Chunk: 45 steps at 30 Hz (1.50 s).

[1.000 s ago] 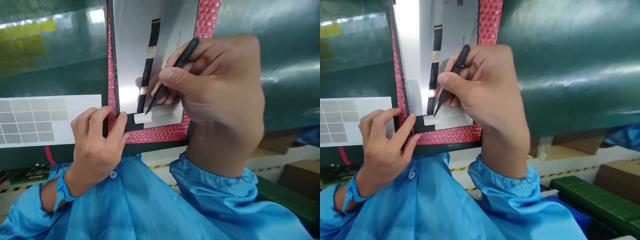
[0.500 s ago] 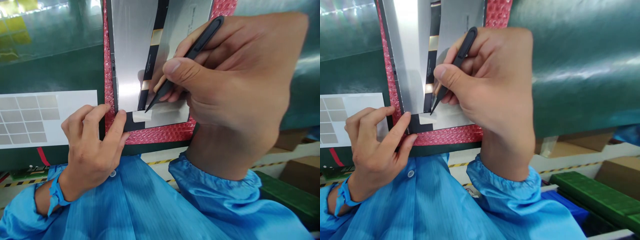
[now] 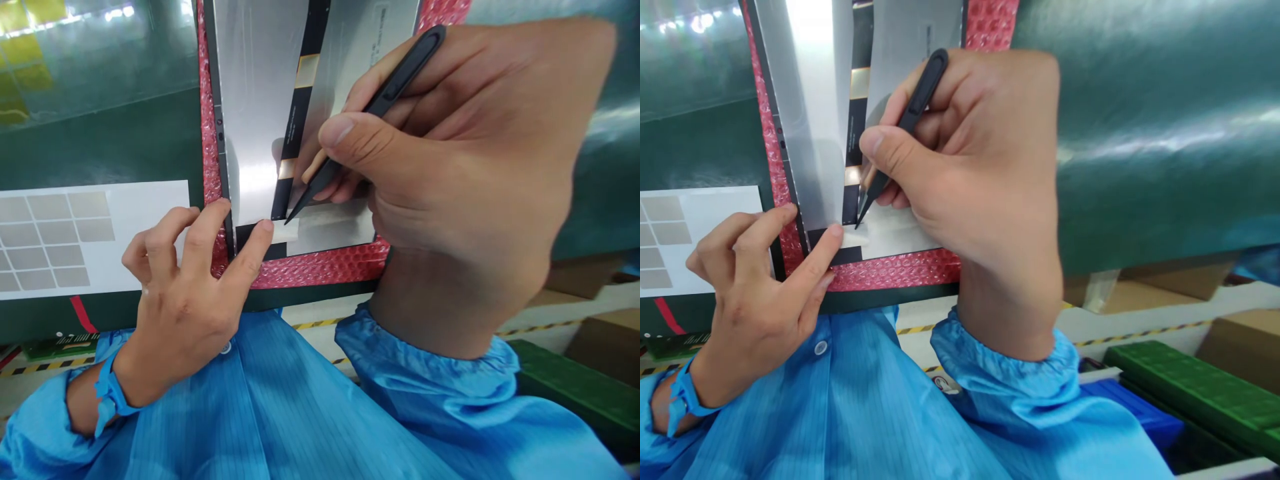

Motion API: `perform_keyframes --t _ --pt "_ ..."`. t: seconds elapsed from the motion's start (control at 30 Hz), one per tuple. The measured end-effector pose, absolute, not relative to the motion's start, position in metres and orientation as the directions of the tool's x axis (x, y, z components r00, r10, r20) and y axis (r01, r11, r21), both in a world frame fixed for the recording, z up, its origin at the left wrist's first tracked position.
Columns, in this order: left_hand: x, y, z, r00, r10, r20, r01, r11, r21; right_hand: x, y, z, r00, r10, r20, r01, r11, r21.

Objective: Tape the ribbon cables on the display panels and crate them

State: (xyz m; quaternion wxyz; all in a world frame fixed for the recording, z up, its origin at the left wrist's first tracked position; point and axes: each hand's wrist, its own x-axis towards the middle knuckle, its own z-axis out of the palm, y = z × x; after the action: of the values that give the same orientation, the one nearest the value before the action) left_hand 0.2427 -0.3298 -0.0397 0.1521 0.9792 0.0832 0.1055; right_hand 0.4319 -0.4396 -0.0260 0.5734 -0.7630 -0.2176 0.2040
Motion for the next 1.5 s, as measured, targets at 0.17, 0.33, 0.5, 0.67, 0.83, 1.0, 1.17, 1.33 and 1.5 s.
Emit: perform_keyframes --t 0.17,0.33,0.5,0.67,0.83,1.0,1.17,1.33,1.5 --pt "0.24 -0.333 -0.033 0.971 0.199 0.135 0.155 -0.947 0.281 0.431 -0.442 -0.027 0.847 0.53 -0.046 0.107 -0.255 -0.961" --pt "0.244 -0.337 -0.021 0.983 0.152 0.1 0.13 -0.972 0.194 0.431 -0.452 -0.036 0.895 0.447 -0.001 0.102 -0.207 -0.973" --pt "0.255 -0.351 -0.024 0.994 0.104 0.036 0.095 -0.975 0.201 0.43 -0.451 -0.039 0.921 0.389 0.007 0.074 -0.158 -0.985" --pt "0.256 -0.356 -0.032 0.989 0.147 0.016 0.141 -0.969 0.202 0.431 -0.449 -0.038 0.929 0.369 -0.015 0.048 -0.16 -0.986" --pt "0.244 -0.347 -0.018 0.974 0.222 -0.055 0.228 -0.96 0.165 0.436 -0.446 -0.054 0.947 0.32 0.023 0.056 -0.094 -0.994" --pt "0.252 -0.35 -0.02 0.987 0.149 -0.058 0.157 -0.969 0.193 0.44 -0.445 -0.062 0.933 0.355 -0.055 -0.022 -0.097 -0.995" --pt "0.263 -0.348 -0.026 0.983 0.124 -0.135 0.153 -0.962 0.228 0.441 -0.445 -0.06 0.934 0.341 -0.103 -0.08 -0.08 -0.994" --pt "0.259 -0.326 -0.022 0.932 0.356 -0.069 0.349 -0.826 0.444 0.438 -0.438 -0.063 0.941 0.284 -0.184 -0.194 0.007 -0.981" --pt "0.275 -0.315 -0.012 0.785 0.59 -0.189 0.531 -0.484 0.695 0.424 -0.429 -0.064 0.952 0.192 -0.239 -0.26 0.095 -0.961"
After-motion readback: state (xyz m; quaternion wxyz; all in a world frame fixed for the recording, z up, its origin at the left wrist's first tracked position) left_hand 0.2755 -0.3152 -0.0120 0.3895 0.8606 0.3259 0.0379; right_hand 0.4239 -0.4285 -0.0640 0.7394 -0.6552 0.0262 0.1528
